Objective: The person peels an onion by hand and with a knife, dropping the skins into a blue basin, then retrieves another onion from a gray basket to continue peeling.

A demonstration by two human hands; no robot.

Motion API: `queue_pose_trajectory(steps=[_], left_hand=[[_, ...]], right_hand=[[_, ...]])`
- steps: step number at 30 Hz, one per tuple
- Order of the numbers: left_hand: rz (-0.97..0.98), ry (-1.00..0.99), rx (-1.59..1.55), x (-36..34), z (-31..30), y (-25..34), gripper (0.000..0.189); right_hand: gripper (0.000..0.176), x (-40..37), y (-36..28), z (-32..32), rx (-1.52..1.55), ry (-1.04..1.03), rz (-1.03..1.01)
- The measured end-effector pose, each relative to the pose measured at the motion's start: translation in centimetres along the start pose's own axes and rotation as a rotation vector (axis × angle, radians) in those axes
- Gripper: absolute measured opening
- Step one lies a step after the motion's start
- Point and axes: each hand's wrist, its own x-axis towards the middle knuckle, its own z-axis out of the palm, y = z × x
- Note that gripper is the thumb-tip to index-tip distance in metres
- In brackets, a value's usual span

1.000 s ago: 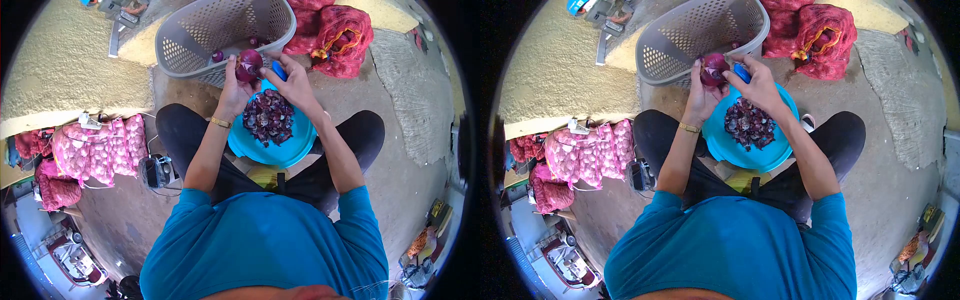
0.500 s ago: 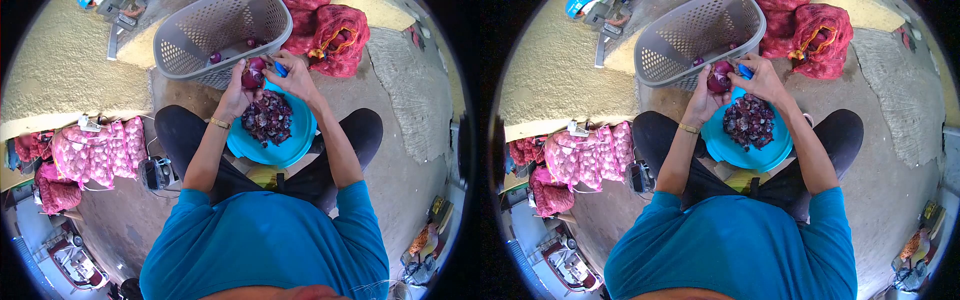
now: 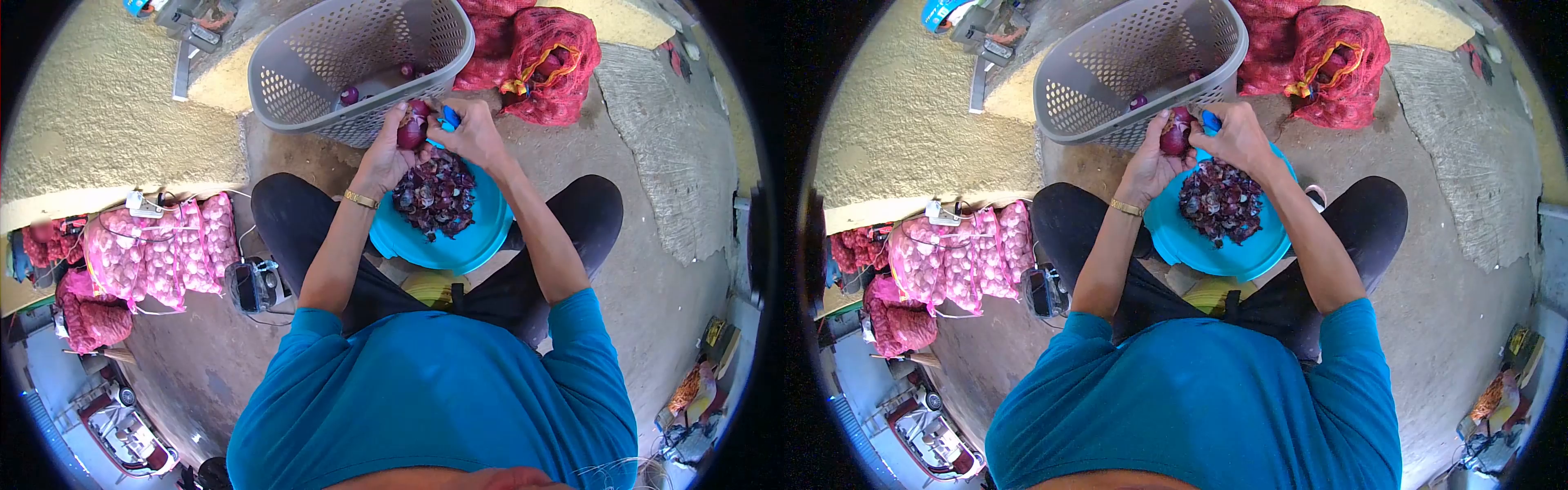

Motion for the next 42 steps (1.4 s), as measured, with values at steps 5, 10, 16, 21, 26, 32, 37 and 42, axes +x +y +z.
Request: queue_pose_trajectory(steps=[5, 10, 16, 21, 26, 32, 37, 42], left_hand=[[-0.068, 0.013, -0.037, 0.7, -0.9, -0.3, 0.045], [-0.058, 0.055, -0.047, 0.7, -0.6, -0.5, 0.044], [-0.064, 0.085, -0.055, 0.9, -1.0, -1.0, 0.042], [-0.06, 0.102, -0.06, 1.1, -0.9, -1.0, 0.041], [-0.087, 0.057, -0.027, 0.5, -0.4, -1.0, 0.046], [-0.006, 0.104, 0.0, 0.0, 0.0, 0.3, 0.048], [-0.048, 0.073, -0.026, 0.0, -0.5, 0.0, 0.047], [-0.094, 0.092, -0.01, 0.0, -0.7, -0.8, 0.046]], right_hand=[[0.021, 0.0, -0.2, 0.1, -0.018, -0.025, 0.065], [0.02, -0.1, 0.3, 0.5, -0.096, -0.009, 0.039], [0.02, -0.1, 0.4, 0.6, -0.127, -0.011, 0.023], [0.021, -0.2, 0.5, 1.0, -0.139, 0.057, 0.089], [0.02, 0.0, 2.7, 1.6, -0.02, 0.15, 0.116], [0.023, -0.2, 1.9, 1.8, 0.281, 0.074, 0.113], [0.03, 0.0, 0.7, 0.5, 0.092, -0.064, 0.04], [0.03, -0.4, 1.4, 0.7, -0.075, -0.114, -0.009]])
